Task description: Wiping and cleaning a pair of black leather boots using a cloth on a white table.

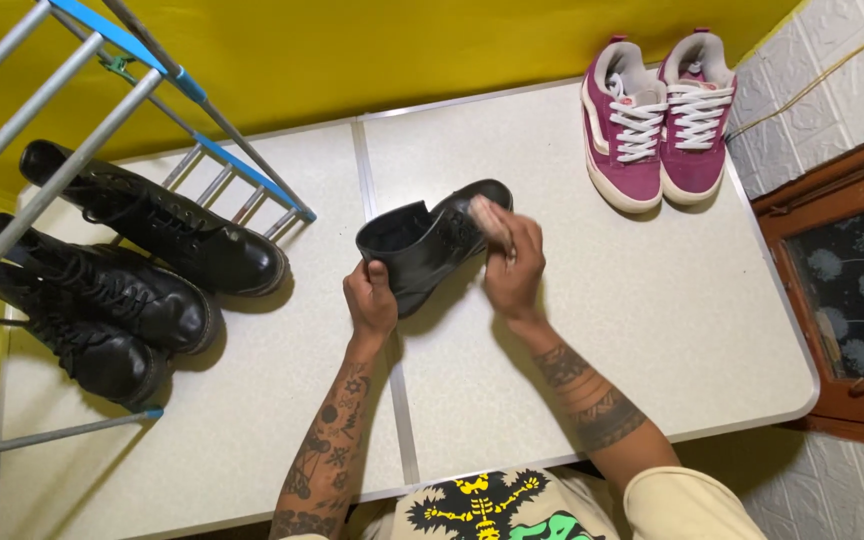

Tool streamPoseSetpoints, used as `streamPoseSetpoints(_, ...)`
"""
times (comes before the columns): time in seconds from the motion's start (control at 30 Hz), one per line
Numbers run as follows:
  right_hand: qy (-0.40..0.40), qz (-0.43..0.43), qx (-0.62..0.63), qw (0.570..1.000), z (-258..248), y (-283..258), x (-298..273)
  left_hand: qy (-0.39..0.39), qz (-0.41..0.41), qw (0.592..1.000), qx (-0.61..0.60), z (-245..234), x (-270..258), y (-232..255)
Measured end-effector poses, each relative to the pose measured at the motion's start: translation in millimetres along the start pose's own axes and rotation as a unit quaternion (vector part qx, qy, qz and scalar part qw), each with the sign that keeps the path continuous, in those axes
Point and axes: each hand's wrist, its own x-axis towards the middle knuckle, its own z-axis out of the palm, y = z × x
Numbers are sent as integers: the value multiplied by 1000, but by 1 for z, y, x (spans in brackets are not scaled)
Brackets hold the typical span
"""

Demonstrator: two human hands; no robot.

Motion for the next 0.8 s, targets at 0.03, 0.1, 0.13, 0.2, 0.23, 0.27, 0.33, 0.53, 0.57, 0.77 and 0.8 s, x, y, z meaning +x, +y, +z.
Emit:
streamPoseSetpoints(0.03, 3, -2, 1, 1000, -1, -4, 12, -1, 4, 1000, 0, 0, -1, -1)
streamPoseSetpoints(0.1, -41, -62, -115, 991, -4, -12, 36, -15, 41, 999, 5, -1, -3, -1)
streamPoseSetpoints(0.13, -37, -62, -114, 991, -4, -3, 40, -17, 44, 999, 5, -1, -2, 0)
streamPoseSetpoints(0.2, -132, -33, -231, 963, -1, 14, 52, -27, 130, 990, 37, -3, 1, 1)
streamPoseSetpoints(0.23, -133, -35, -229, 964, -2, 17, 57, -25, 131, 990, 39, -4, 3, 9)
streamPoseSetpoints(0.27, -131, -66, -269, 952, -2, 21, 62, -40, 132, 989, 52, -5, 4, 16)
streamPoseSetpoints(0.33, -132, -97, -308, 937, -3, 26, 74, -52, 129, 988, 66, -3, 3, 13)
streamPoseSetpoints(0.53, -160, -33, -347, 924, -1, 39, 92, -23, 78, 993, 80, 2, -1, 16)
streamPoseSetpoints(0.57, -136, -79, -362, 919, -2, 37, 88, -12, 67, 995, 71, 1, -1, 25)
streamPoseSetpoints(0.77, -142, -114, -344, 921, -15, 27, 58, 5, 41, 997, 69, 3, 1, 37)
streamPoseSetpoints(0.8, -148, -93, -332, 927, -18, 28, 51, 5, 53, 996, 74, 4, 1, 37)
